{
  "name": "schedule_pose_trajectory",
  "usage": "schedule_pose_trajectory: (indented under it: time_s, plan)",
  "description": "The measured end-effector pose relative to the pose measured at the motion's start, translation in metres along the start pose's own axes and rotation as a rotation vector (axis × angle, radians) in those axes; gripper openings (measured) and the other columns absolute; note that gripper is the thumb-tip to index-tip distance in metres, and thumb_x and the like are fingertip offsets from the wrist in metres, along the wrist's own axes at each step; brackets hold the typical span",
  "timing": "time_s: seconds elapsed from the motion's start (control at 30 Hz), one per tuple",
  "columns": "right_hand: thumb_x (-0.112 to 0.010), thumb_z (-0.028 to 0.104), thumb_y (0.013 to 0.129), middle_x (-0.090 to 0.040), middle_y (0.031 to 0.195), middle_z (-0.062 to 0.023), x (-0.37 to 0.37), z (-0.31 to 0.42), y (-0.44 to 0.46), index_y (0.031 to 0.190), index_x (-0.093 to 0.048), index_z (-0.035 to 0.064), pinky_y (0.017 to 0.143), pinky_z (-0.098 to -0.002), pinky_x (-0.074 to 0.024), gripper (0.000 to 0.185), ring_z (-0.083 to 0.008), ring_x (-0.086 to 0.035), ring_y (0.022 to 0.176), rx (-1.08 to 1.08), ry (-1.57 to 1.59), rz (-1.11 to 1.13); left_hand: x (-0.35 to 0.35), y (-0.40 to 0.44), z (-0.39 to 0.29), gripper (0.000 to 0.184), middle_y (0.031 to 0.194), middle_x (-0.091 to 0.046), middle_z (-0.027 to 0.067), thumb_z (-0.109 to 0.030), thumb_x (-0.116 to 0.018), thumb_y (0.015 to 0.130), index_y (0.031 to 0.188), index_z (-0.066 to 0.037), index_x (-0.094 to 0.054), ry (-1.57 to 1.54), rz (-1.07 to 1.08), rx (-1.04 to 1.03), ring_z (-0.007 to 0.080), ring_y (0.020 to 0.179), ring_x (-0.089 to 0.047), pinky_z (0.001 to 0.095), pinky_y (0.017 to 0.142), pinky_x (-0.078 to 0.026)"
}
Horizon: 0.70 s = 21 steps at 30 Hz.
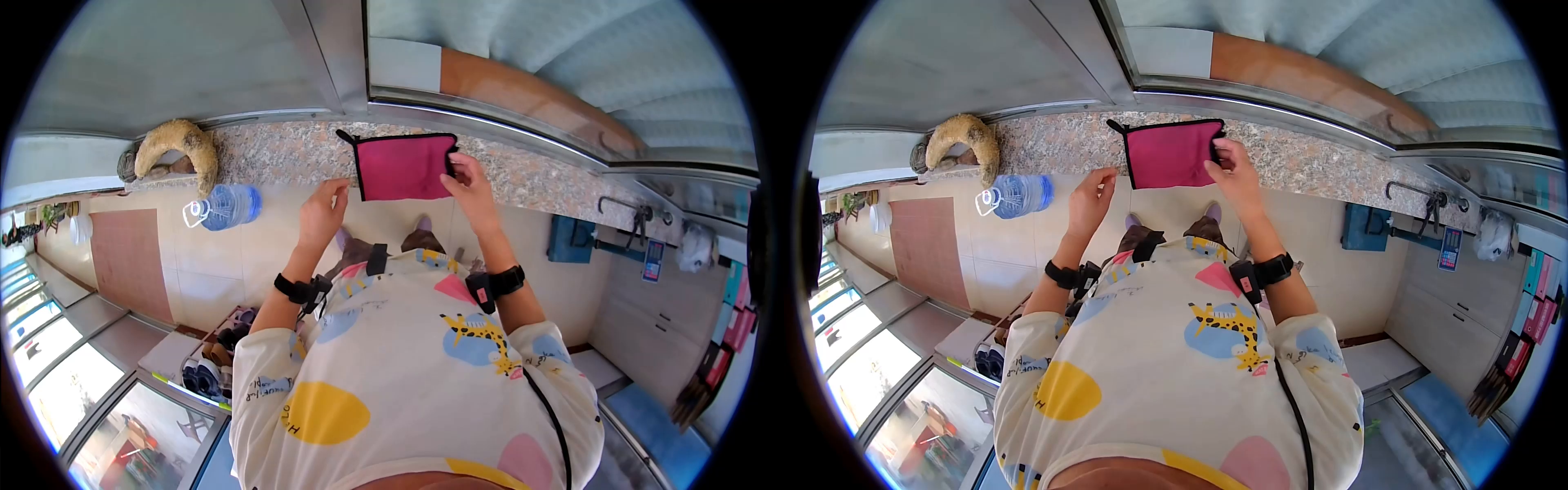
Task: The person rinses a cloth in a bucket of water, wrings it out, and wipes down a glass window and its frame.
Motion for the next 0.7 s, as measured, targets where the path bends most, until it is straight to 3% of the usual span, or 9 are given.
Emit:
schedule_pose_trajectory:
  time_s: [0.03, 0.1, 0.17, 0.27, 0.33, 0.47, 0.53, 0.67, 0.7]
  plan:
    - [-0.065, 0.009, 0.088, -0.065, 0.109, -0.009, -0.014, 0.007, 0.001, 0.124, -0.054, 0.0021, 0.08, -0.0277, -0.0516, 0.038, -0.0132, -0.063, 0.091, 0.0, 0.002, 0.007, -0.004, 0.0, 0.009, 0.024, 0.1, -0.069, 0.0082, -0.024, -0.061, 0.09, 0.109, -0.009, -0.065, 0.063, 0.098, 0.107, 0.0244, 0.086, -0.069, 0.0323, 0.072, -0.054]
    - [-0.062, 0.008, 0.09, -0.068, 0.103, -0.0085, -0.052, 0.016, 0.0, 0.114, -0.062, 0.0027, 0.08, -0.026, -0.0522, 0.024, -0.0138, -0.066, 0.092, -0.02, 0.279, 0.373, -0.014, 0.0, 0.032, 0.03, 0.098, -0.07, 0.009, -0.031, -0.059, 0.092, 0.111, -0.008, -0.066, 0.125, 0.192, 0.221, 0.0234, 0.083, -0.069, 0.0313, 0.07, -0.054]
    - [-0.061, 0.008, 0.091, -0.071, 0.097, -0.009, -0.06, -0.005, 0.005, 0.108, -0.065, 0.0052, 0.078, -0.0264, -0.0534, 0.018, -0.0153, -0.069, 0.088, -0.034, 0.209, 0.356, -0.039, -0.008, 0.067, 0.048, 0.106, -0.069, 0.009, -0.046, -0.056, 0.092, 0.118, -0.005, -0.063, -0.162, 0.399, 0.476, 0.0206, 0.094, -0.067, 0.0315, 0.074, -0.052]
    - [-0.064, 0.014, 0.089, -0.072, 0.093, -0.0091, -0.039, -0.034, 0.014, 0.109, -0.066, 0.0085, 0.075, -0.0265, -0.0543, 0.02, -0.0156, -0.07, 0.084, -0.004, 0.024, 0.072, -0.048, -0.015, 0.062, 0.059, 0.114, -0.066, 0.0091, -0.051, -0.054, 0.092, 0.122, 0.0, -0.06, -0.62, 0.364, 0.74, 0.0189, 0.108, -0.061, 0.0326, 0.083, -0.05]
    - [-0.067, 0.023, 0.087, -0.071, 0.091, -0.0101, -0.023, -0.048, 0.018, 0.111, -0.065, 0.0095, 0.071, -0.028, -0.0544, 0.027, -0.0152, -0.07, 0.082, -0.036, -0.374, -0.062, -0.051, -0.011, 0.043, 0.059, 0.116, -0.065, 0.0086, -0.049, -0.058, 0.091, 0.122, 0.001, -0.059, -0.632, 0.314, 0.738, 0.019, 0.111, -0.059, 0.0329, 0.087, -0.048]
    - [-0.067, 0.035, 0.087, -0.071, 0.09, -0.0075, -0.024, -0.069, 0.022, 0.114, -0.063, 0.0103, 0.068, -0.0311, -0.054, 0.037, -0.0171, -0.069, 0.077, -0.065, -0.3, 0.08, -0.069, -0.005, 0.032, 0.055, 0.116, -0.064, 0.0081, -0.038, -0.068, 0.087, 0.124, 0.001, -0.058, -0.783, 0.428, 0.668, 0.0174, 0.11, -0.058, 0.0312, 0.094, -0.044]
    - [-0.062, 0.041, 0.09, -0.07, 0.102, -0.0057, -0.028, -0.067, 0.016, 0.118, -0.061, 0.0102, 0.075, -0.0351, -0.0532, 0.041, -0.0186, -0.068, 0.087, -0.403, 0.118, 0.253, -0.062, -0.006, 0.017, 0.054, 0.116, -0.064, 0.0074, -0.034, -0.07, 0.085, 0.124, 0.001, -0.058, -0.737, 0.446, 0.584, 0.0161, 0.107, -0.058, 0.0303, 0.093, -0.044]
    - [-0.057, 0.047, 0.093, -0.065, 0.116, -0.005, -0.02, -0.055, -0.004, 0.122, -0.058, 0.0116, 0.083, -0.0375, -0.0515, 0.046, -0.0195, -0.063, 0.102, -0.496, 0.272, 0.234, -0.025, 0.008, -0.057, 0.05, 0.112, -0.064, 0.0057, -0.026, -0.073, 0.084, 0.123, 0.001, -0.058, -0.706, 0.52, 0.339, 0.0121, 0.101, -0.058, 0.0282, 0.091, -0.045]
    - [-0.055, 0.046, 0.094, -0.062, 0.119, -0.0055, -0.031, -0.047, -0.011, 0.125, -0.056, 0.0119, 0.086, -0.0384, -0.0507, 0.046, -0.0197, -0.06, 0.107, -0.574, 0.584, 0.361, -0.019, 0.009, -0.075, 0.049, 0.111, -0.064, 0.0053, -0.026, -0.073, 0.084, 0.123, 0.001, -0.058, -0.731, 0.57, 0.293, 0.0117, 0.1, -0.058, 0.0285, 0.091, -0.045]
Point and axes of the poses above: each hand's wrist, its own y-axis towards the middle knuckle, its own x-axis out of the back of the hand, z = x × y, the point moved 5 cm from there along y, towards the middle knuckle
